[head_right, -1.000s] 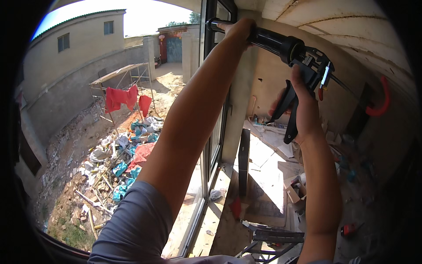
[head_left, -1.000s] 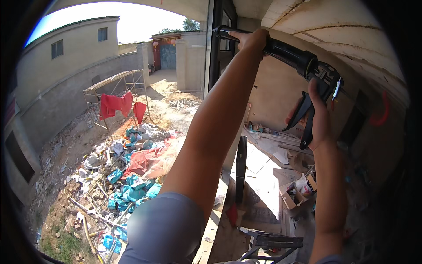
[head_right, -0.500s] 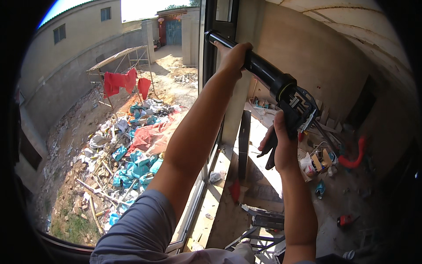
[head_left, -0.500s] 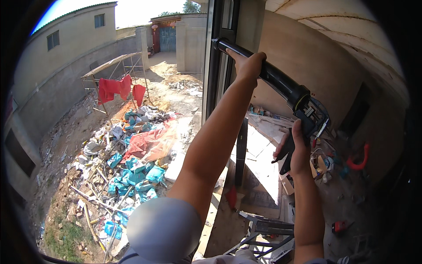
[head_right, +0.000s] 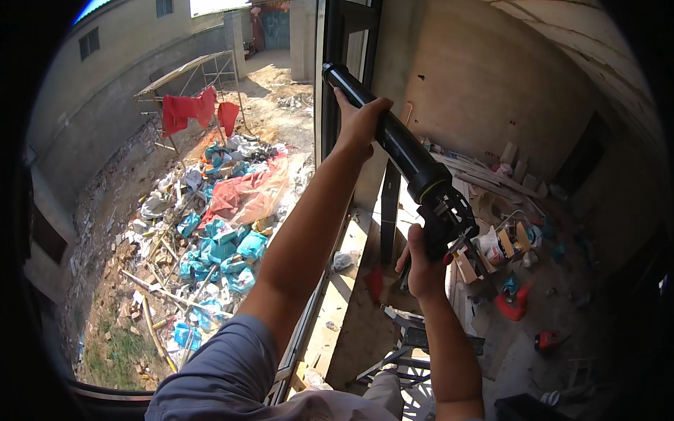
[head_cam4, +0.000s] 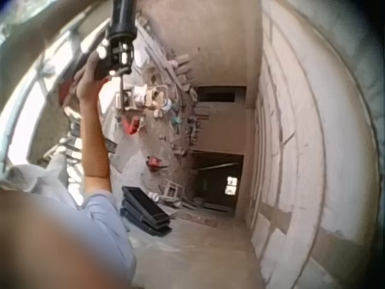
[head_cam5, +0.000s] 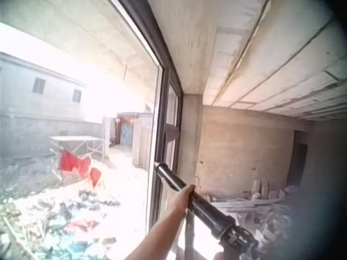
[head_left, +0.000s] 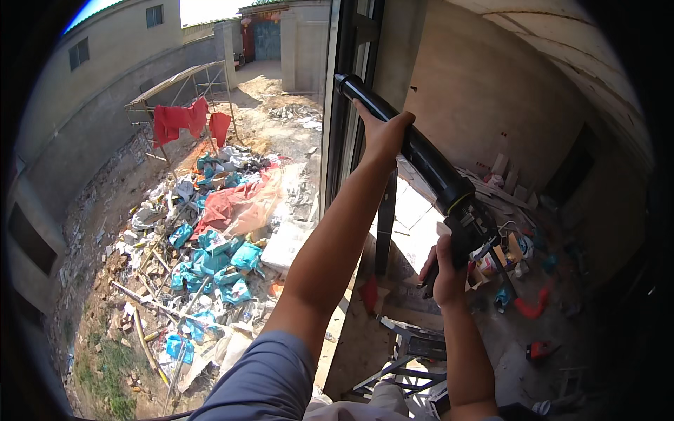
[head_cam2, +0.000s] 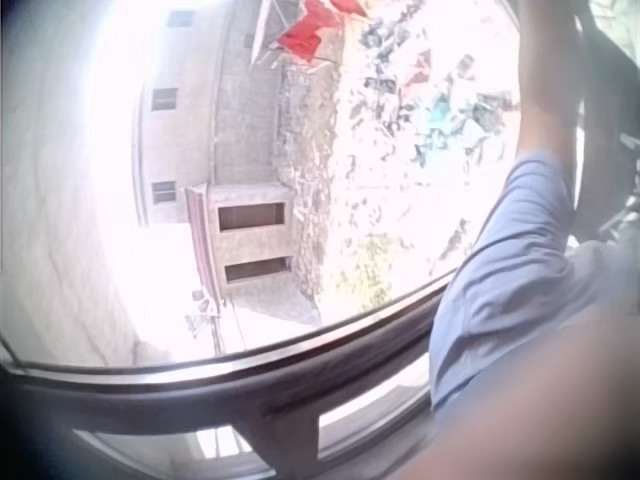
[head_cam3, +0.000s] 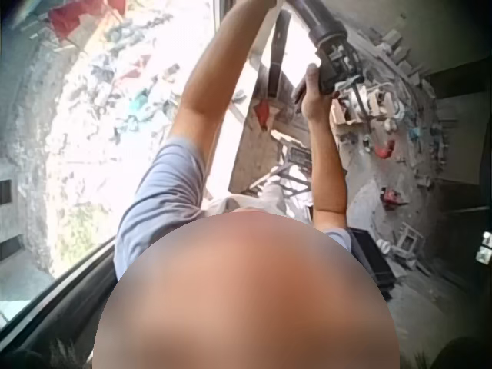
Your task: The person applies sealant along the edges of a window frame using a caulking gun. They move around the frame, applying sealant to different sections and occasionally adjusting their position on a stepladder.
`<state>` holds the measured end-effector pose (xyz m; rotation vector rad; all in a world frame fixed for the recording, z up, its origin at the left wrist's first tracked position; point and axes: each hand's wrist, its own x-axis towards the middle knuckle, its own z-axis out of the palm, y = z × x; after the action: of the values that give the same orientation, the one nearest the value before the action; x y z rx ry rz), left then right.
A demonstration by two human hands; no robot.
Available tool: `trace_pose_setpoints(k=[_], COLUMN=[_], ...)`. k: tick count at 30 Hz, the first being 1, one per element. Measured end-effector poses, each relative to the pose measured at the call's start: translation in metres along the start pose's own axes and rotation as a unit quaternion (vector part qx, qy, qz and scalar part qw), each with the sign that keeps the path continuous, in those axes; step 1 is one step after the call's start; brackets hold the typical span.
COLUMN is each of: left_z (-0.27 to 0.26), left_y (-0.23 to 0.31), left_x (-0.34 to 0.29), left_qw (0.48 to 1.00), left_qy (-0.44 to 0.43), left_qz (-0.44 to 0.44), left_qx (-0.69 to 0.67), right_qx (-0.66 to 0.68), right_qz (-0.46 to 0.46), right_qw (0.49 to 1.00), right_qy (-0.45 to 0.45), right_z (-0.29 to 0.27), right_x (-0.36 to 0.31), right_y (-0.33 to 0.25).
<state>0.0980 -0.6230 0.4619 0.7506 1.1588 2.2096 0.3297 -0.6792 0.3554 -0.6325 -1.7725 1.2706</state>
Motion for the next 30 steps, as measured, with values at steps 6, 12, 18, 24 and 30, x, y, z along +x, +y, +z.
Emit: trace_pose_setpoints(k=[6,12,18,24,30], left_z=[-0.012,-0.019,-0.028,-0.039,-0.058], left_y=[-0.029,-0.042,-0.056,-0.075,-0.108], left_x=[-0.010,-0.007,-0.007,-0.011,-0.024], left_qw=[0.998,0.998,0.998,0.998,1.000], left_qy=[-0.010,-0.009,-0.010,-0.014,-0.003], left_qz=[0.018,0.029,0.037,0.034,0.014], left_qx=[-0.056,-0.056,-0.059,-0.049,-0.015], right_qx=[0.002,0.087,0.096,0.095,0.109], right_qz=[0.024,-0.060,-0.075,-0.060,-0.025], right_qw=[1.000,0.993,0.988,0.990,0.992], right_qy=[-0.011,-0.057,-0.095,-0.080,-0.054], right_z=[-0.001,0.002,0.008,0.009,0.019], right_x=[-0.015,-0.007,-0.013,-0.022,-0.041], right_y=[0.038,0.072,0.072,0.096,0.126])
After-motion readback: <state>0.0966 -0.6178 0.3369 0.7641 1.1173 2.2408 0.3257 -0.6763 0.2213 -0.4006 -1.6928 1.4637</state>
